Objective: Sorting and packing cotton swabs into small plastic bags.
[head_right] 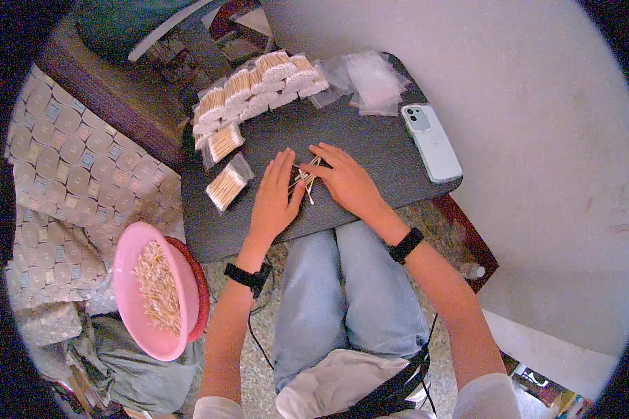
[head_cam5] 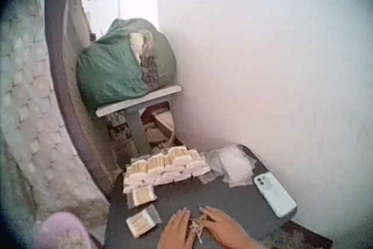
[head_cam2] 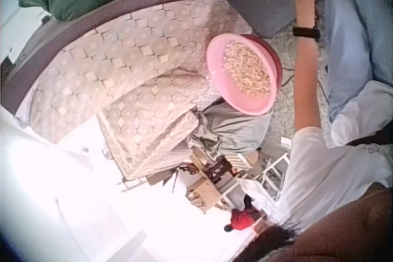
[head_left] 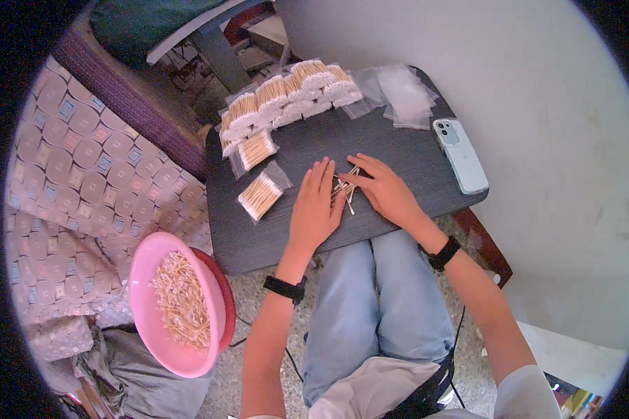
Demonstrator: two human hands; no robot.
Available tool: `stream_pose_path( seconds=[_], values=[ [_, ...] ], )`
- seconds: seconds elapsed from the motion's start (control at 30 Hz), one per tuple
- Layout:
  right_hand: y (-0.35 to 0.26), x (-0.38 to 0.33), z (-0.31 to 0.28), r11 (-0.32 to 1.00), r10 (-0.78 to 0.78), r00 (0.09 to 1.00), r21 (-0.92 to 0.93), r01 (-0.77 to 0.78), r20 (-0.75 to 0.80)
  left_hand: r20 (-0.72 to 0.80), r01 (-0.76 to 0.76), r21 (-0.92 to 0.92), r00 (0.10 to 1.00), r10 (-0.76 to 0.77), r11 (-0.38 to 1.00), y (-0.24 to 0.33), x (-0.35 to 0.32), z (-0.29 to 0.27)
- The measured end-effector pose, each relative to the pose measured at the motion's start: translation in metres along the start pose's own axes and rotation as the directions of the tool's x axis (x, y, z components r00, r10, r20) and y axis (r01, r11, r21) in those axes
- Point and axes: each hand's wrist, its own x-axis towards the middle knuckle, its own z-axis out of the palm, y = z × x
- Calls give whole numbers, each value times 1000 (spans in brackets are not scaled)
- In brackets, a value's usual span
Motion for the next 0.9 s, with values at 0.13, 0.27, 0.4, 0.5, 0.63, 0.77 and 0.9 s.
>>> stream_pose_path(
  seconds=[0.13, 0.27, 0.4, 0.5, 0.63, 0.77, 0.9],
  values=[
    [1, 1, -2, 1000, 1, 1000, 9, 0, -10, -1, -5, -90, 1000, 5, 996, 5, 4, -4],
    [-1, 1, -1, 1000, -3, 1000, 3, 3, -17, 60, -95, -79, 993, 100, 992, -1, 3, -5],
    [-1, 1, -1, 1000, -22, 999, -18, 21, -23, 38, -32, -138, 999, 38, 990, -1, 1, -1],
    [-2, 2, 1, 1000, -12, 999, -6, 12, -47, 4, -40, -125, 999, 41, 991, 0, 0, -1],
    [-3, 2, -2, 1000, -1, 999, -3, 1, -47, -79, -12, -155, 997, -1, 988, 5, 0, 1],
    [-1, 1, -1, 1000, 4, 999, -2, -4, -51, -40, 34, -1, 999, -34, 999, 11, 2, -6],
    [-2, 2, 2, 1000, -6, 998, -6, 6, -58, -108, 25, -74, 994, -33, 997, 4, 1, -1]
  ],
)
